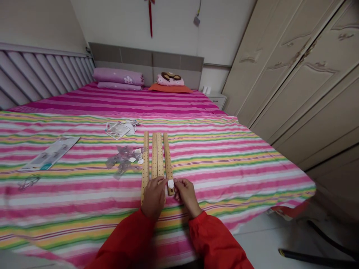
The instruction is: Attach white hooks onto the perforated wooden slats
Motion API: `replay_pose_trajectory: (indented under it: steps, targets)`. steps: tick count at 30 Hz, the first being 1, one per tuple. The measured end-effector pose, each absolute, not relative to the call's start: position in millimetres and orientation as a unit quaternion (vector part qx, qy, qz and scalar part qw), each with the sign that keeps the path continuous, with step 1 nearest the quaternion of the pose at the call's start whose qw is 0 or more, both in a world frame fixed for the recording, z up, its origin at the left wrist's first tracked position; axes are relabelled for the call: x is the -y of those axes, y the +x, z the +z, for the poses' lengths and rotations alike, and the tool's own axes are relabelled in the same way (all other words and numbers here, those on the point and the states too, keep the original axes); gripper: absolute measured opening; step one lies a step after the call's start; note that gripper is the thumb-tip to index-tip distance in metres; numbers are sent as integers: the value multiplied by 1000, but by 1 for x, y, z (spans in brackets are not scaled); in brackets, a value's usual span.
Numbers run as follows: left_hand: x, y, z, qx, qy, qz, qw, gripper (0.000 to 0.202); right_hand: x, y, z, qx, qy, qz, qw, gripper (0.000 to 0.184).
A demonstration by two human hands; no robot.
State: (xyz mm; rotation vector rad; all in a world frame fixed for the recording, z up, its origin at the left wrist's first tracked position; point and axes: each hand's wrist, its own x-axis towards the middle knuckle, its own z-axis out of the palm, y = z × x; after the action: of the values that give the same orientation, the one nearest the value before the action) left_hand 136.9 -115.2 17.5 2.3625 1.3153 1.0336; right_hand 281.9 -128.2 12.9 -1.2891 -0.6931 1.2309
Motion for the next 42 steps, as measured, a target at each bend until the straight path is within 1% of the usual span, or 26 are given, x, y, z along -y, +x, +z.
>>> replay_pose_trajectory:
  steps: [3,7,13,18,21,25,32,35,37,42]
  targets:
    - [124,141,17,-464,826,313,69,43,128,282,13,306,-564,524,561,39]
    - [130,147,17,-478,832,280,26,46,127,283,14,317,-574,526,542,35]
    - [132,148,12,-476,840,259,-8,44,124,284,12,305,-589,532,527,32]
    - [134,150,10,-485,836,255,-38,39,120,285,5,311,-593,546,503,30]
    - [134,151,9,-472,842,255,-51,36,117,283,0,310,-607,527,508,28]
    - [133,151,7,-477,845,239,-36,36,115,280,-2,308,-614,503,524,30]
    - [128,142,11,-497,839,217,48,40,131,283,4,309,-557,539,552,39]
    - [123,138,20,-517,819,239,71,41,143,280,1,282,-560,526,574,37]
    - [118,137,27,-524,812,243,82,42,152,277,-1,260,-565,532,575,35]
    - [107,148,45,-543,812,178,119,48,162,270,6,189,-541,584,575,33]
